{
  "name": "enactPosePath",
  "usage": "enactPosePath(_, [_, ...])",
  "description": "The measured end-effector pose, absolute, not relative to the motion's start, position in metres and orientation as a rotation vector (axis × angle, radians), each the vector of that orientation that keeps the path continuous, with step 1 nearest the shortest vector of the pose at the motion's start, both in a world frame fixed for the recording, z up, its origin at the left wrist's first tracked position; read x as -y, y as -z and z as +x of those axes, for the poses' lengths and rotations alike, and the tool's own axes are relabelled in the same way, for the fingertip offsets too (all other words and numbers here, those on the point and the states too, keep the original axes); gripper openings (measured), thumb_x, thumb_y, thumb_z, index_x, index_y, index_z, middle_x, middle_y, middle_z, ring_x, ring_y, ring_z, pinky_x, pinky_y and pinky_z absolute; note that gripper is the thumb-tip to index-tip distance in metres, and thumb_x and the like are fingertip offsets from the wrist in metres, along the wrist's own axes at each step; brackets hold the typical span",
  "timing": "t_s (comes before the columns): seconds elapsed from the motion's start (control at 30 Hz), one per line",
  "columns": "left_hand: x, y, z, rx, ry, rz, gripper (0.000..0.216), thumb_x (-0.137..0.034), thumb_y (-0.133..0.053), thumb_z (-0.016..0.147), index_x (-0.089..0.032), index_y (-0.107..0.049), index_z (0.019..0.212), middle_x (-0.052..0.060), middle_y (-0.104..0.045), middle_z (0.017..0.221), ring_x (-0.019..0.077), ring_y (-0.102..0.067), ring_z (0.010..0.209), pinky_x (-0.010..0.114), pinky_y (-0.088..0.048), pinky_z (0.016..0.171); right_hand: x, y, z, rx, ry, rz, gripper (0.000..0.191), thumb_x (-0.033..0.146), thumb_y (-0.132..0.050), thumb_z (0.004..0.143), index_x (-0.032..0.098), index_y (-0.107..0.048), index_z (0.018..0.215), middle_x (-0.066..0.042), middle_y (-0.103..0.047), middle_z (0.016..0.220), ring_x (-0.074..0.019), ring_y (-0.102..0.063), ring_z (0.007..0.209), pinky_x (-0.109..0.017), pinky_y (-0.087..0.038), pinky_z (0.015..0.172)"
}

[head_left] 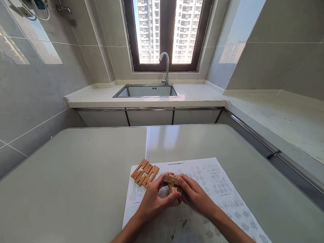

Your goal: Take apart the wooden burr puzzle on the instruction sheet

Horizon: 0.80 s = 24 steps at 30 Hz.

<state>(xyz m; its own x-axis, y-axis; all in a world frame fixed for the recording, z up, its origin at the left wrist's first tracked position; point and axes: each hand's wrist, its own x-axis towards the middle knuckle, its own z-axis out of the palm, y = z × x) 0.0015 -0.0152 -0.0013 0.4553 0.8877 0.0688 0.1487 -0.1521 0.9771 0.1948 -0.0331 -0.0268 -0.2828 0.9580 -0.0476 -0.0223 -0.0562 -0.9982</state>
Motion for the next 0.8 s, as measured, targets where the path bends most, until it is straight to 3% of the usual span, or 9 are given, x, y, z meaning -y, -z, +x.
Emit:
enactPosePath(0.27, [0.014,0.002,0.004,-0.871,-0.857,1.615,0.053,-0.038,-0.079,0.087,-0.020,-0.063,0.134,0.012,-0.073,0.133,0.0300,-0.069,0.126,0.042,-0.053,0.112,0.029,0.031,0.199,1.160,-1.500,-1.044,0.053,0.067,-0.042,0.105,0.021,-0.055,0.081,0.003,-0.055,0.065,-0.0114,-0.041,0.050,-0.026,-0.032,0.051])
enactPosePath(0.37, [0.015,0.002,0.003,-0.971,-0.861,1.702,0.048,-0.039,-0.079,0.086,-0.022,-0.065,0.128,0.010,-0.076,0.125,0.0296,-0.072,0.117,0.042,-0.056,0.106,0.027,0.032,0.201,1.218,-1.316,-1.127,0.049,0.066,-0.049,0.103,0.022,-0.056,0.084,0.003,-0.055,0.067,-0.0135,-0.046,0.056,-0.027,-0.039,0.057])
enactPosePath(0.47, [0.014,0.007,-0.002,-1.111,-0.873,1.884,0.061,-0.039,-0.084,0.081,-0.023,-0.060,0.134,0.011,-0.075,0.124,0.0314,-0.072,0.114,0.045,-0.058,0.101,0.025,0.033,0.203,1.261,-1.119,-1.244,0.049,0.068,-0.051,0.101,0.022,-0.061,0.091,0.001,-0.058,0.072,-0.0165,-0.052,0.062,-0.029,-0.045,0.064])
enactPosePath(0.63, [0.011,0.014,-0.009,-1.177,-0.928,2.239,0.062,-0.041,-0.088,0.078,-0.025,-0.062,0.131,0.012,-0.072,0.125,0.0349,-0.067,0.120,0.050,-0.056,0.102,0.025,0.033,0.205,1.336,-0.919,-1.391,0.049,0.067,-0.048,0.102,0.021,-0.063,0.097,-0.003,-0.062,0.077,-0.0204,-0.057,0.067,-0.031,-0.046,0.063])
enactPosePath(0.8, [0.006,0.015,-0.010,-1.224,-0.994,2.407,0.056,-0.044,-0.087,0.078,-0.024,-0.064,0.125,0.014,-0.066,0.135,0.0388,-0.058,0.130,0.057,-0.049,0.110,0.029,0.036,0.201,1.525,-0.704,-1.493,0.036,0.055,-0.050,0.105,0.023,-0.064,0.096,-0.003,-0.065,0.080,-0.0200,-0.057,0.067,-0.032,-0.045,0.064])
